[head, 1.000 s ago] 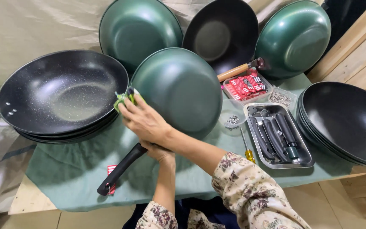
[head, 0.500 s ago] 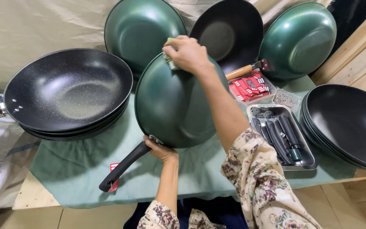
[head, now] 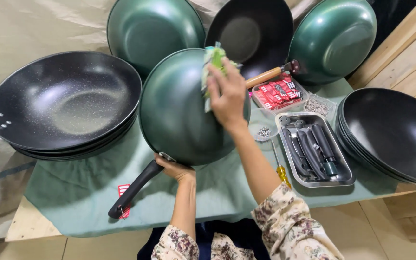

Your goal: Attaching a handle to a pan using a screwdriver, cleaning the pan surface with a cloth, and sorting screws.

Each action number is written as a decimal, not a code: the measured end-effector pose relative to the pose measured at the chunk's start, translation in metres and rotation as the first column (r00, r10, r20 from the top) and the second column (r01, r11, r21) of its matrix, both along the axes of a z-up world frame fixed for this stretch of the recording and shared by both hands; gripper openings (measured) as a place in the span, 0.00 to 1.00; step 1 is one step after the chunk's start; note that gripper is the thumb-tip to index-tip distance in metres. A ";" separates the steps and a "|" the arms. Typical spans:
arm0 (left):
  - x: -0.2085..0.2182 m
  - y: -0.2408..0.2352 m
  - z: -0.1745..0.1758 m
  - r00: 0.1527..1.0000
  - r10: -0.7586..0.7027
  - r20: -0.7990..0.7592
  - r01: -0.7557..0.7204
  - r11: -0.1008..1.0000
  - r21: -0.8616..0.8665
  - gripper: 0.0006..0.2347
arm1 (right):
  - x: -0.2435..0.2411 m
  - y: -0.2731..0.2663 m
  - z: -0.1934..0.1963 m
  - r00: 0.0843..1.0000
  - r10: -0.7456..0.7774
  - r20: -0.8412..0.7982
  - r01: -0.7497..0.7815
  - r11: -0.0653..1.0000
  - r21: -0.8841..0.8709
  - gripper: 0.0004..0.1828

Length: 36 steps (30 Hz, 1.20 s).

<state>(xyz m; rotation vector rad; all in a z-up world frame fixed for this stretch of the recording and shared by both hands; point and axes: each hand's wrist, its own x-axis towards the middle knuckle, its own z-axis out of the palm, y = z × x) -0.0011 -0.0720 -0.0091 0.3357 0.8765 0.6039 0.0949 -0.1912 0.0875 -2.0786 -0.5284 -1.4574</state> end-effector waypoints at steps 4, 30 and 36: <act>0.000 0.001 0.010 1.000 0.002 0.023 -0.003 1.000 0.014 0.28 | -0.001 -0.007 -0.012 0.999 0.005 0.051 0.000 0.996 -0.090 0.17; -0.005 -0.002 0.016 0.997 -0.062 -0.037 0.065 0.995 0.074 0.30 | -0.009 -0.059 -0.109 0.935 0.170 -0.312 0.086 0.745 0.661 0.19; -0.002 -0.004 0.018 0.998 -0.057 -0.037 0.060 0.995 0.078 0.29 | -0.096 0.000 -0.153 0.971 -0.023 -0.239 0.114 0.920 0.374 0.24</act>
